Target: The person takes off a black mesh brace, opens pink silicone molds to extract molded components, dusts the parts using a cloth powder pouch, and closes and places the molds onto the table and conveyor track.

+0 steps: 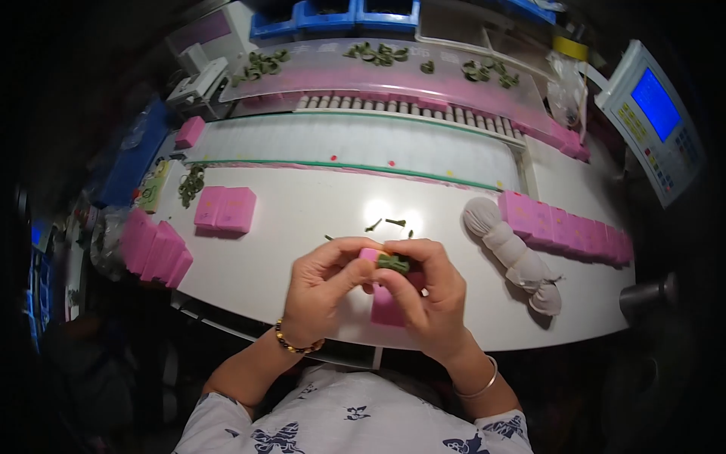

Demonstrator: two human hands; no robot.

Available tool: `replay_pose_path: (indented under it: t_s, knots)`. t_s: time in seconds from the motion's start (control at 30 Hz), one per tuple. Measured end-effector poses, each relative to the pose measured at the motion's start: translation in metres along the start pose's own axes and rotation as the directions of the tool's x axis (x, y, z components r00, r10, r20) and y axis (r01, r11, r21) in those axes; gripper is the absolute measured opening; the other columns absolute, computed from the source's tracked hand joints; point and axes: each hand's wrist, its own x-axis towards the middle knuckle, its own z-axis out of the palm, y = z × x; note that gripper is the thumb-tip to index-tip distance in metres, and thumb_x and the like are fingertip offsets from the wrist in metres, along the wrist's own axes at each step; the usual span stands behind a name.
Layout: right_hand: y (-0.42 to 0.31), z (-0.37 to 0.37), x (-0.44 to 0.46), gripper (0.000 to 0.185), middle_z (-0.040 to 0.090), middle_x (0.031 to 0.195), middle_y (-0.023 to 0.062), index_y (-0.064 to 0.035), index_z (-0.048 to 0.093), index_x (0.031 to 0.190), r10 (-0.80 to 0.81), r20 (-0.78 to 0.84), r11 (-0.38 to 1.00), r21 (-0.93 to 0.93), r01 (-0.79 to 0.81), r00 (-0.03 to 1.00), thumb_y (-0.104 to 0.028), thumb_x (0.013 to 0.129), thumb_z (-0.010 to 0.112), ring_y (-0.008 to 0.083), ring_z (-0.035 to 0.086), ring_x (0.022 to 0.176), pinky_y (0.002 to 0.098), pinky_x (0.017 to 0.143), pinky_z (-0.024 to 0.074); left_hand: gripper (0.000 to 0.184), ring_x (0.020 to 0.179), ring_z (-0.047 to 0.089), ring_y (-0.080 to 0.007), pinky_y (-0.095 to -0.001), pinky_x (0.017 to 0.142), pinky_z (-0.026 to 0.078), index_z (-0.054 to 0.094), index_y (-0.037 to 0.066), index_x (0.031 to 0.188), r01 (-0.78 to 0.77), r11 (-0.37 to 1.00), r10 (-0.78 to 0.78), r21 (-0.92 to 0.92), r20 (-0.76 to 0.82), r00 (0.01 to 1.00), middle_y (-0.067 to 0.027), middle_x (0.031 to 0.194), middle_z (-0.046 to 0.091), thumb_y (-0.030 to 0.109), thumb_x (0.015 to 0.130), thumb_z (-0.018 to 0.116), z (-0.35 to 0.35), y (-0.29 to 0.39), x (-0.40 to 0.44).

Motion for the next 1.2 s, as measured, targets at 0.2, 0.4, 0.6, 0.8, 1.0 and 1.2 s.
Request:
replay_pose_path:
  t_s: [0.2, 0.4, 0.6, 0.8, 1.0, 1.2]
  knots:
    - [0.004, -0.053, 0.004, 0.031, 0.064, 0.097, 0.0060, 0.0007, 0.055, 0.126, 0.038, -0.243, 0.998, 0.050, -0.027, 0.969, -0.019, 0.103, 0.065, 0.0037, 0.047, 0.068, 0.0164, 0.058, 0.0408, 0.026, 0.080, 0.056, -0.0127, -0.0279, 0.067, 0.049, 0.066, 0.003, 0.114, -0.179, 0.960, 0.107, -0.216, -0.309, 0.945, -0.0041, 0.089, 0.062, 0.025, 0.108, 0.051, -0.080, 0.025, 0.014]
    - [0.006, -0.050, 0.013, 0.037, 0.066, 0.102, 0.0077, -0.0012, 0.055, 0.127, 0.432, 0.015, 0.622, 0.719, -0.310, 0.902, -0.028, 0.104, 0.063, -0.0011, 0.040, 0.065, 0.0122, 0.051, 0.0324, 0.032, 0.101, 0.058, -0.0197, -0.0306, 0.070, 0.051, 0.058, 0.004, 0.123, 0.128, 0.848, -0.137, -0.515, 0.021, 0.990, -0.0086, 0.106, 0.059, 0.030, 0.108, 0.046, -0.045, 0.022, 0.011]
    - [0.016, -0.022, 0.006, 0.030, 0.070, 0.111, 0.0123, -0.0021, 0.057, 0.126, 0.406, 0.118, 0.618, 0.695, -0.367, 0.906, -0.019, 0.102, 0.065, -0.0016, 0.045, 0.067, 0.0122, 0.054, 0.0347, 0.019, 0.075, 0.055, -0.0104, -0.0235, 0.063, 0.047, 0.060, 0.001, 0.115, 0.097, 0.969, -0.123, 0.229, 0.105, 0.987, -0.0027, 0.088, 0.058, 0.015, 0.102, 0.061, -0.006, 0.002, 0.011]
    - [0.006, -0.009, 0.001, 0.029, 0.071, 0.109, 0.0053, -0.0014, 0.062, 0.127, 0.439, 0.042, 0.708, 0.599, -0.374, 0.898, -0.013, 0.100, 0.067, -0.0020, 0.049, 0.073, 0.0132, 0.060, 0.0391, 0.009, 0.061, 0.053, -0.0176, -0.0311, 0.056, 0.043, 0.064, 0.001, 0.088, -0.347, 0.648, 0.300, 0.678, 0.191, 0.935, -0.0079, 0.079, 0.056, 0.007, 0.092, 0.069, 0.008, 0.009, 0.013]
    - [-0.002, -0.020, 0.003, 0.032, 0.064, 0.098, -0.0044, -0.0026, 0.065, 0.131, 0.538, 0.208, 0.639, 0.531, -0.556, 0.817, -0.009, 0.100, 0.066, -0.0020, 0.048, 0.075, 0.0136, 0.060, 0.0371, 0.010, 0.060, 0.051, -0.0146, -0.0278, 0.055, 0.041, 0.064, 0.001, 0.089, -0.330, 0.667, 0.234, 0.668, 0.233, 0.944, -0.0052, 0.078, 0.058, 0.009, 0.096, 0.065, -0.002, 0.011, 0.013]
    - [0.001, -0.031, 0.001, 0.034, 0.061, 0.090, -0.0079, -0.0068, 0.066, 0.134, 0.484, 0.061, 0.788, 0.403, -0.465, 0.873, -0.007, 0.101, 0.063, -0.0021, 0.041, 0.065, 0.0154, 0.055, 0.0327, 0.024, 0.073, 0.052, -0.0080, -0.0250, 0.062, 0.044, 0.067, 0.001, 0.115, -0.052, 0.749, -0.029, 0.661, 0.112, 0.993, -0.0033, 0.096, 0.059, 0.021, 0.102, 0.061, -0.023, 0.008, 0.016]
